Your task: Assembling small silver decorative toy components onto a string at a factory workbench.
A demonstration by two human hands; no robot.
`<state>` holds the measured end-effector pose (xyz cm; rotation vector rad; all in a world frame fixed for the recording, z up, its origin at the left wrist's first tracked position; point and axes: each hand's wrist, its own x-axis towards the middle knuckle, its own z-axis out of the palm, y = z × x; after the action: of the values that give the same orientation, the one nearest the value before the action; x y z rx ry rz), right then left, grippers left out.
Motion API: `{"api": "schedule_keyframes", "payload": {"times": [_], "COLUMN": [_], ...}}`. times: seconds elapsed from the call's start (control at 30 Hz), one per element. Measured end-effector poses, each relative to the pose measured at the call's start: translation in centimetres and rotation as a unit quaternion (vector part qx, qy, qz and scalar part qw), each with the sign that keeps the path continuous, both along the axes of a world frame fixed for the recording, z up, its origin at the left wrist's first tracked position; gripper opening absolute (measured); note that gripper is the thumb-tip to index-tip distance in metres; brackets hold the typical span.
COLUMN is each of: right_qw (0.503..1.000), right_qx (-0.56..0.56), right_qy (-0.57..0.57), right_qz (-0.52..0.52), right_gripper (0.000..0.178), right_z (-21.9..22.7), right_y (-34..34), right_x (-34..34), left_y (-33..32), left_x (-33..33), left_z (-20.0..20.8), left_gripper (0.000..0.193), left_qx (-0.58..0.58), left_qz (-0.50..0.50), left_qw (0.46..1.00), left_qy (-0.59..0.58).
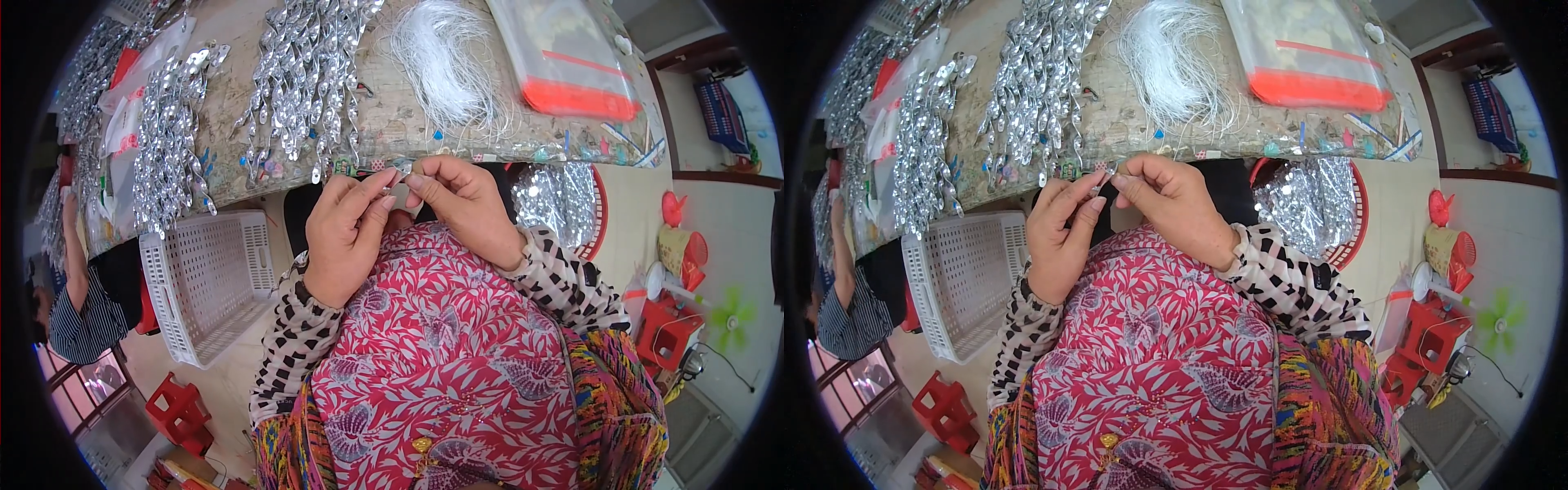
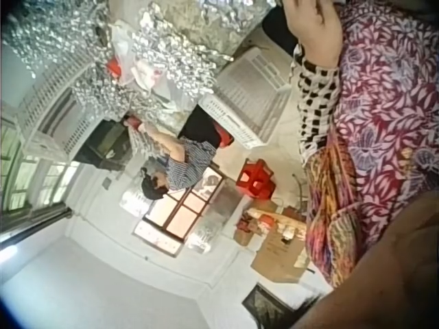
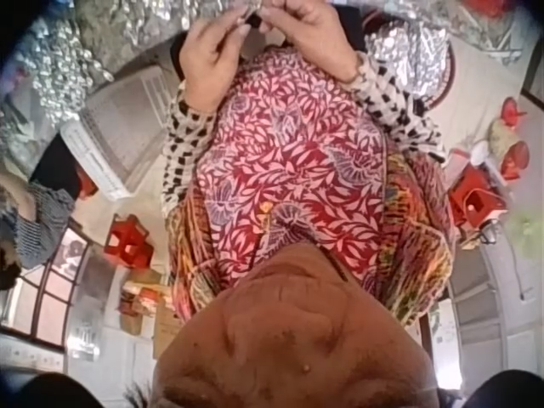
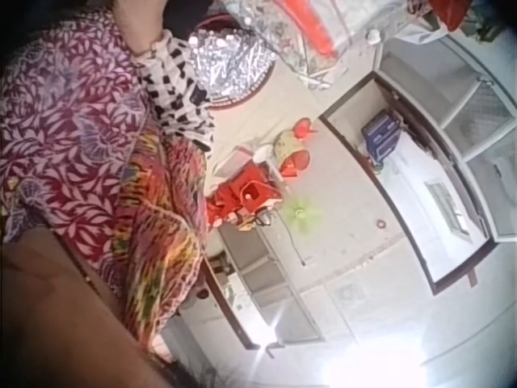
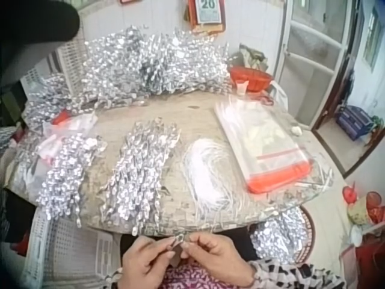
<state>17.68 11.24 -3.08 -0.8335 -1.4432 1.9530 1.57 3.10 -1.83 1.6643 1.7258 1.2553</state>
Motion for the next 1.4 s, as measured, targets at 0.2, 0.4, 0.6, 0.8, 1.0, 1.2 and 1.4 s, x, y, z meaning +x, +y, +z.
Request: {"api": "schedule_keyframes", "payload": {"times": [0.2, 0.4, 0.6, 0.8, 1.0, 1.2, 1.4], "right_qw": [1.0, 1.0, 0.999, 0.999, 0.999, 0.999, 0.998], "right_qx": [-0.007, -0.024, -0.038, -0.044, -0.036, -0.044, -0.056], "right_qy": [0.008, 0.002, -0.003, 0.002, 0.009, -0.023, -0.036], "right_qz": [0.001, 0.0, 0.01, 0.011, 0.01, 0.012, 0.019], "right_gripper": [0.017, 0.018, 0.018, 0.017, 0.017, 0.018, 0.02], "right_z": [-0.2, 0.0, -0.2, -0.5, -0.6, 0.1, 0.1], "right_y": [-0.1, -0.2, -0.1, -0.2, -0.3, -0.2, -0.1], "right_x": [0.0, 0.2, 0.2, 0.3, 0.2, 0.3, 0.4], "left_y": [-0.1, -0.1, 0.0, -0.1, -0.1, -0.2, -0.2], "left_x": [0.0, 0.2, 0.1, 0.1, 0.1, 0.2, 0.2], "left_z": [0.1, 0.4, 0.0, 0.0, -0.1, 0.0, -0.2], "left_gripper": [0.029, 0.031, 0.031, 0.03, 0.03, 0.03, 0.03], "left_qx": [-0.017, -0.045, -0.047, -0.054, -0.056, -0.059, -0.067], "left_qz": [-0.001, -0.007, -0.011, -0.009, -0.004, 0.001, 0.0], "left_qw": [1.0, 0.999, 0.999, 0.998, 0.998, 0.998, 0.997], "left_qy": [0.01, 0.022, 0.012, 0.009, 0.011, 0.033, 0.028]}}
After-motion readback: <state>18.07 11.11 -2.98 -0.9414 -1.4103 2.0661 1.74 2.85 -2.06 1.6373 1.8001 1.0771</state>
